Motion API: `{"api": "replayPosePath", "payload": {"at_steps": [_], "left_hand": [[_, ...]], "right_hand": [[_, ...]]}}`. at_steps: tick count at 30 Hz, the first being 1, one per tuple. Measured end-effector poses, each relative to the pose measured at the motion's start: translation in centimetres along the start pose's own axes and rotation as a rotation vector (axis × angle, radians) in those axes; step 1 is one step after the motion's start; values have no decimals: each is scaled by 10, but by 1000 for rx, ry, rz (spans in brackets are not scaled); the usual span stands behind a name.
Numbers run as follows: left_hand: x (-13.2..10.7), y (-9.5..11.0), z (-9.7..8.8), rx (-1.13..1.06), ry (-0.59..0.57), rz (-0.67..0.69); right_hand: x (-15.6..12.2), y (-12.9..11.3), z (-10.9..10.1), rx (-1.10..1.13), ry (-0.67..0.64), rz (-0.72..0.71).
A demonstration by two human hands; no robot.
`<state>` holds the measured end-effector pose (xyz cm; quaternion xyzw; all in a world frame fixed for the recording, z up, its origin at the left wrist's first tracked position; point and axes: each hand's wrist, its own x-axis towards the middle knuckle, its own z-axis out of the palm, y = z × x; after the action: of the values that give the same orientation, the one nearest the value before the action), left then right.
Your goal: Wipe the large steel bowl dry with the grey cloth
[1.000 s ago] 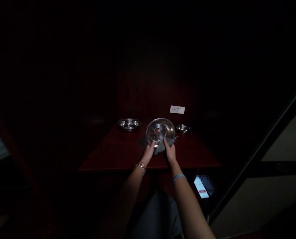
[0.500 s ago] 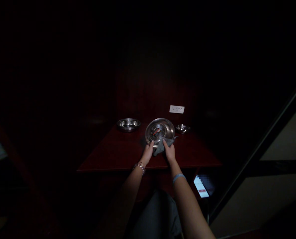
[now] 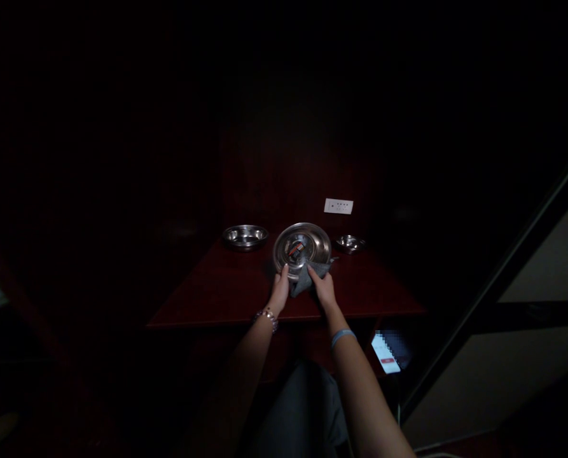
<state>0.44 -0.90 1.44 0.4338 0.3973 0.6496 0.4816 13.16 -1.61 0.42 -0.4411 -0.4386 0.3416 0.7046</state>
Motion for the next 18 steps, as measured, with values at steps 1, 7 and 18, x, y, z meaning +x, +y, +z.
{"api": "replayPosePath", "payload": {"at_steps": [1,7,18], "left_hand": [[0,1,0,-10,22,-9],[4,1,-4,-45,71,-27],[2,8,-4,103,179,-29]], "right_hand": [[-1,-1,0,8,-7,2],[-2,-8,2,66,-96,17],[1,-6,4,54,-143,44]]}}
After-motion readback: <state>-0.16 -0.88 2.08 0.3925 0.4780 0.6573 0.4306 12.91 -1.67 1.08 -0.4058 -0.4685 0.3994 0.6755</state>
